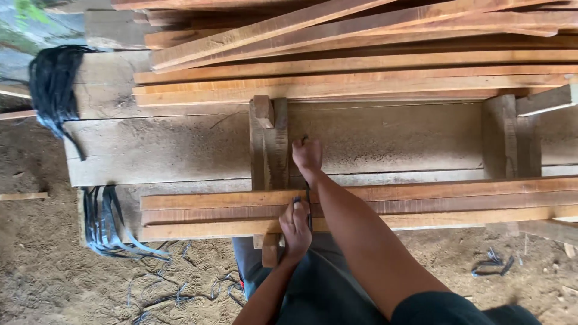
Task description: Bundling thin wood strips together using plastic ties and pliers to tighten them.
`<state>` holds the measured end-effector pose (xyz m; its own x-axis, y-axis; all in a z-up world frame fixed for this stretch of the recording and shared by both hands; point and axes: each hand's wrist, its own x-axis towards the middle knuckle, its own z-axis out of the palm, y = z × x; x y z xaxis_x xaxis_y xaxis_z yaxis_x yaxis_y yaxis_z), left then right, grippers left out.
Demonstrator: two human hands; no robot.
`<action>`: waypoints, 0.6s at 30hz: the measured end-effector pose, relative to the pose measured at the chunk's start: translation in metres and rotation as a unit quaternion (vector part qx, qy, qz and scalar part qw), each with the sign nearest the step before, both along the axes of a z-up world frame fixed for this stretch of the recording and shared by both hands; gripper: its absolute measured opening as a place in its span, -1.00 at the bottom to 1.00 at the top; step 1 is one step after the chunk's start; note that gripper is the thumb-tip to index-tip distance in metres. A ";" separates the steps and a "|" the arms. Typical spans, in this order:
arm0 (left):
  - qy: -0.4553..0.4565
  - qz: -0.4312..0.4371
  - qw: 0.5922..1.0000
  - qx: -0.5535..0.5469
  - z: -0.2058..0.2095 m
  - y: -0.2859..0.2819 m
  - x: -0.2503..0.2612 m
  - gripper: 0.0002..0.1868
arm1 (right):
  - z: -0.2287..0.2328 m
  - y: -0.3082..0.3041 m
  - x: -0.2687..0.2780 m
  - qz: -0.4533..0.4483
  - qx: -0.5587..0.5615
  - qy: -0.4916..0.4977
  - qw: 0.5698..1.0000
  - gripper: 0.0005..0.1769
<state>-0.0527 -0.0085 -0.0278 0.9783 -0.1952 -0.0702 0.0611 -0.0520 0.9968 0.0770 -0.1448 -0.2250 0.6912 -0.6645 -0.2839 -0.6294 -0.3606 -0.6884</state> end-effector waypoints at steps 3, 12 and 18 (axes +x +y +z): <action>0.004 -0.006 1.000 0.022 -0.009 0.002 0.000 -0.44 | -0.006 0.001 -0.004 -0.003 0.010 0.072 0.997 -0.42; 0.115 0.060 0.991 -0.040 0.019 -0.019 0.004 -0.41 | 0.025 0.005 -0.005 0.115 -0.262 -0.068 0.956 -0.60; 0.179 0.107 0.978 0.007 -0.004 -0.023 0.007 -0.42 | -0.002 -0.010 0.007 0.148 -0.405 -0.128 0.893 -0.68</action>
